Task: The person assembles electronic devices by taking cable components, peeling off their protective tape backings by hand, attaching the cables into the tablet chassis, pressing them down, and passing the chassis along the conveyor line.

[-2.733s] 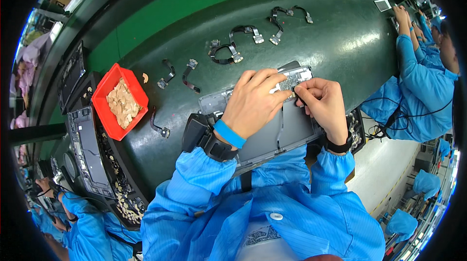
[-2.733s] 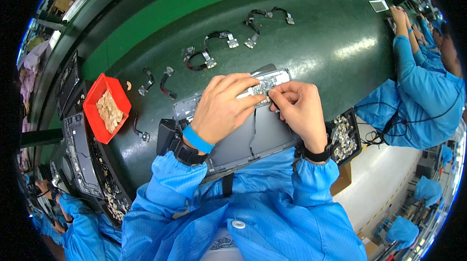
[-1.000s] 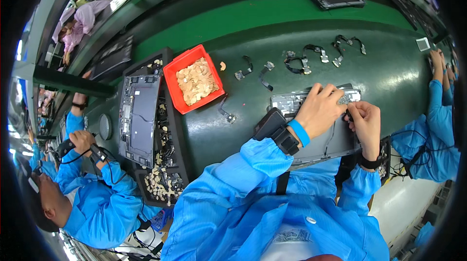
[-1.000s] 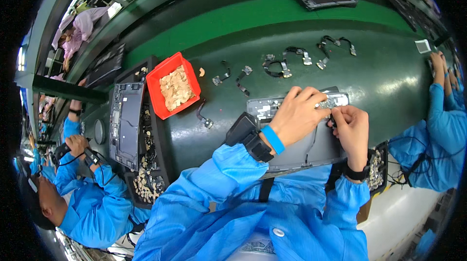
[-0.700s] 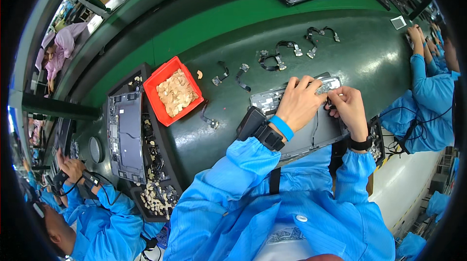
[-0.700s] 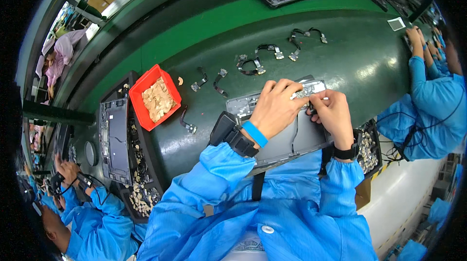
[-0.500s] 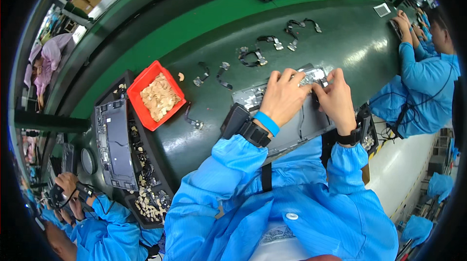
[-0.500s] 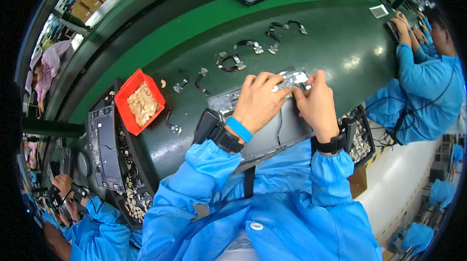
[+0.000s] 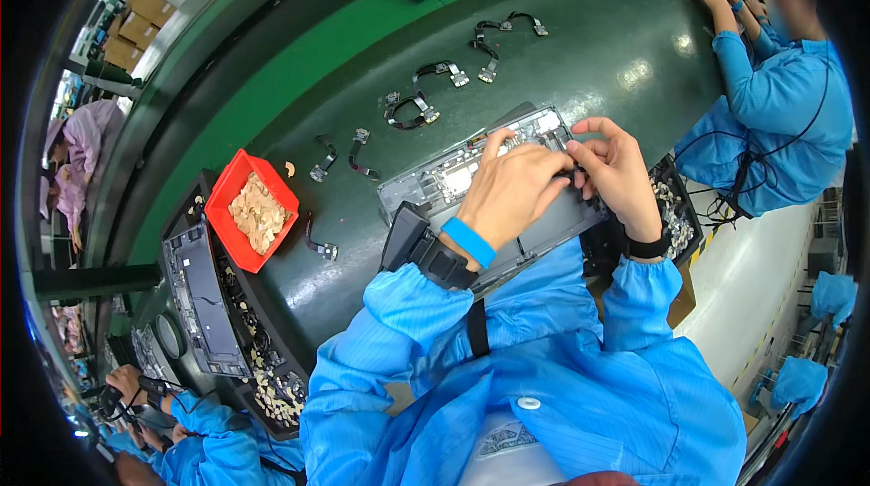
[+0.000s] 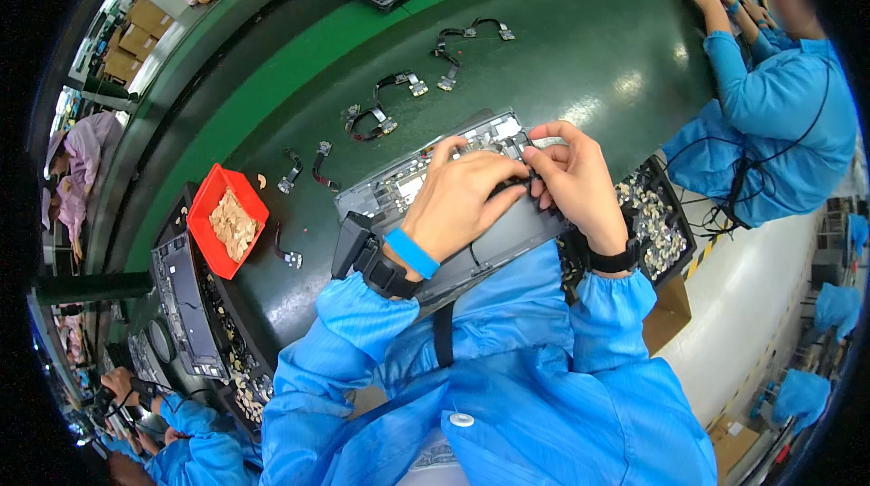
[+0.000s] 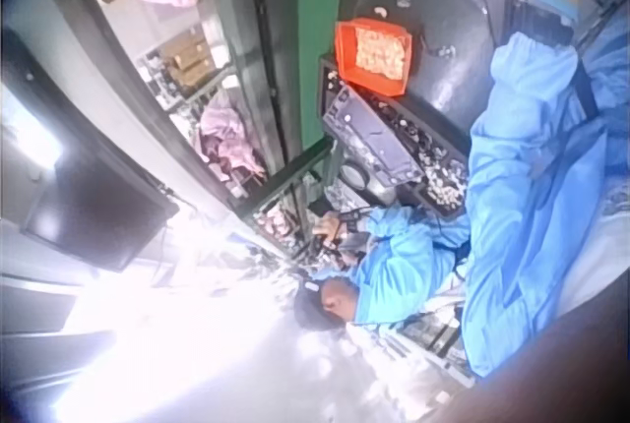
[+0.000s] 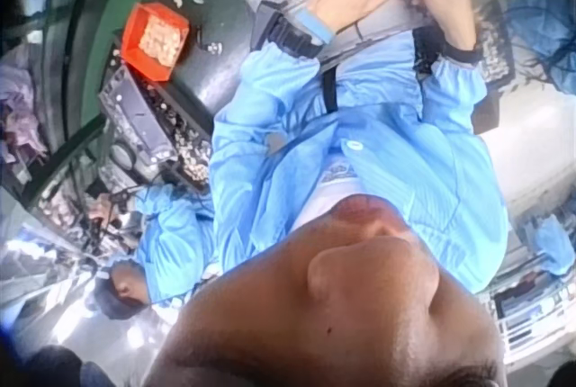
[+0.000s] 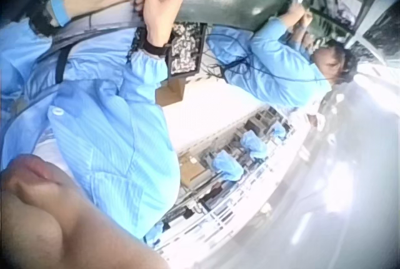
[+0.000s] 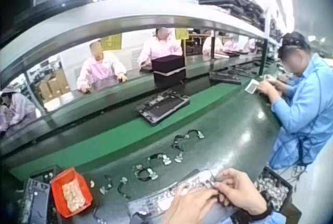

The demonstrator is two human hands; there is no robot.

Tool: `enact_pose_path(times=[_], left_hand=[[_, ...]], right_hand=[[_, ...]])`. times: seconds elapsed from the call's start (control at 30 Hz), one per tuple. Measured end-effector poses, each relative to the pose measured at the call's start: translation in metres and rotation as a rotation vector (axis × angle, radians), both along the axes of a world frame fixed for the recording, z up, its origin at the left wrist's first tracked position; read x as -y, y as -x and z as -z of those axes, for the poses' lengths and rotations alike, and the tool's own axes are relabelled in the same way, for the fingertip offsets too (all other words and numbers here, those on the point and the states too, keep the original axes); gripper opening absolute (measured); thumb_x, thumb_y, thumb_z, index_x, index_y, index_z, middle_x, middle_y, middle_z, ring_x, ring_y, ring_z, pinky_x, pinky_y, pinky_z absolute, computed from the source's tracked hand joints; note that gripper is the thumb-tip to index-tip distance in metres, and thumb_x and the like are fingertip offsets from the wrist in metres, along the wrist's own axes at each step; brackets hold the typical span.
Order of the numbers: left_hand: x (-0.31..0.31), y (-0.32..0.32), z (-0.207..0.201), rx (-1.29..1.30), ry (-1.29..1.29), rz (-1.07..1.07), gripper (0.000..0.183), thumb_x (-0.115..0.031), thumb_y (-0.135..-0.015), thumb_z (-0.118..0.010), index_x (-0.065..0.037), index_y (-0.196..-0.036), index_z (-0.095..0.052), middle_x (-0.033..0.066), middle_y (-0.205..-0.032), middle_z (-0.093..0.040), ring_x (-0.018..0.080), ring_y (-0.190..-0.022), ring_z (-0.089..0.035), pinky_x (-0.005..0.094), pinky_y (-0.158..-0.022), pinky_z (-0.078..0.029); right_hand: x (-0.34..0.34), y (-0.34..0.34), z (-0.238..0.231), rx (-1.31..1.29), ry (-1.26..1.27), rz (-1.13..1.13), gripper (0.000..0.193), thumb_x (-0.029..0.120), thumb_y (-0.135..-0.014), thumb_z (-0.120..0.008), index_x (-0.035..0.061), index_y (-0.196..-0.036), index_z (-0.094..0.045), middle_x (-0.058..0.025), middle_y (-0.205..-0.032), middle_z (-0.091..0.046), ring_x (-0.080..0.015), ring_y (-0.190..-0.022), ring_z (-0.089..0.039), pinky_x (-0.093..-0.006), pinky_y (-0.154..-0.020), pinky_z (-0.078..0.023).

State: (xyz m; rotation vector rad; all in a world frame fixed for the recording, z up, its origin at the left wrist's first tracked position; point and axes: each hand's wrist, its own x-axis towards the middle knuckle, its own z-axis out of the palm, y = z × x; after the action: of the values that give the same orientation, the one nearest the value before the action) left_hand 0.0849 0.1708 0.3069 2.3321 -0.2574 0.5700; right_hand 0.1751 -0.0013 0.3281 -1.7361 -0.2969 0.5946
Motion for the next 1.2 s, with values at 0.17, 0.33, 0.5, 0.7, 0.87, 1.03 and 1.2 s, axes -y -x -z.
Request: enact_pose_path(times=[0.17,0.33,0.5,0.7,0.87,1.03,1.2], left_hand=[[-0.002,-0.007,0.000,-0.036,-0.162,0.105,0.012,-0.015,-0.089,-0.070,-0.011,-0.099,-0.074,-0.0005,-0.098,-0.072,0.0158,-0.096,-0.065,0.0398,-0.094,-0.036],[0.001,-0.010,-0.007,-0.046,-0.407,0.151,0.018,-0.013,-0.086,-0.071,-0.011,-0.104,-0.073,-0.0002,-0.097,-0.068,0.0171,-0.096,-0.063,0.0386,-0.090,-0.040],[0.004,-0.011,-0.007,-0.035,-0.350,0.156,0.018,-0.014,-0.085,-0.072,-0.010,-0.102,-0.073,0.0011,-0.095,-0.067,0.0180,-0.095,-0.063,0.0380,-0.089,-0.042],[0.006,-0.017,-0.001,-0.012,-0.260,0.106,0.013,-0.017,-0.085,-0.076,-0.010,-0.095,-0.076,0.0011,-0.090,-0.068,0.0178,-0.092,-0.063,0.0356,-0.086,-0.042],[0.008,-0.018,0.001,-0.009,-0.175,0.099,0.012,-0.016,-0.085,-0.075,-0.011,-0.095,-0.078,0.0012,-0.091,-0.069,0.0189,-0.091,-0.064,0.0354,-0.084,-0.044],[0.010,-0.021,0.008,0.008,-0.129,0.094,0.013,-0.016,-0.085,-0.075,-0.009,-0.095,-0.078,0.0023,-0.097,-0.070,0.0199,-0.096,-0.064,0.0356,-0.084,-0.044],[0.013,-0.019,0.007,-0.040,-0.128,0.079,0.012,-0.015,-0.086,-0.074,-0.008,-0.096,-0.077,0.0026,-0.102,-0.070,0.0206,-0.100,-0.064,0.0357,-0.084,-0.043]], right_hand=[[0.022,-0.002,-0.007,0.072,0.024,0.143,0.024,0.007,-0.101,-0.057,-0.0004,-0.124,-0.054,-0.0126,-0.092,-0.070,-0.0122,-0.069,-0.065,-0.0242,-0.056,-0.055],[0.050,-0.006,0.001,0.112,0.084,0.194,0.024,0.010,-0.101,-0.058,-0.0008,-0.123,-0.056,-0.0125,-0.093,-0.070,-0.0118,-0.072,-0.066,-0.0248,-0.058,-0.055],[0.053,-0.001,0.014,0.092,0.074,0.182,0.025,0.012,-0.100,-0.060,-0.0020,-0.121,-0.058,-0.0102,-0.093,-0.069,-0.0111,-0.075,-0.065,-0.0250,-0.060,-0.055],[0.049,0.001,0.013,0.096,0.108,0.150,0.028,0.017,-0.098,-0.065,-0.0021,-0.118,-0.061,-0.0086,-0.089,-0.070,-0.0118,-0.075,-0.066,-0.0262,-0.061,-0.055],[0.047,0.003,0.012,0.118,0.121,0.157,0.028,0.017,-0.098,-0.065,-0.0030,-0.116,-0.062,-0.0079,-0.086,-0.070,-0.0117,-0.074,-0.066,-0.0262,-0.059,-0.055],[0.043,0.004,0.014,0.122,0.117,0.148,0.027,0.017,-0.097,-0.066,-0.0040,-0.114,-0.063,-0.0072,-0.083,-0.069,-0.0115,-0.072,-0.066,-0.0263,-0.059,-0.055],[0.040,0.005,0.013,0.179,0.154,0.098,0.025,0.017,-0.097,-0.066,-0.0051,-0.109,-0.067,-0.0064,-0.077,-0.068,-0.0099,-0.069,-0.064,-0.0259,-0.058,-0.051]])
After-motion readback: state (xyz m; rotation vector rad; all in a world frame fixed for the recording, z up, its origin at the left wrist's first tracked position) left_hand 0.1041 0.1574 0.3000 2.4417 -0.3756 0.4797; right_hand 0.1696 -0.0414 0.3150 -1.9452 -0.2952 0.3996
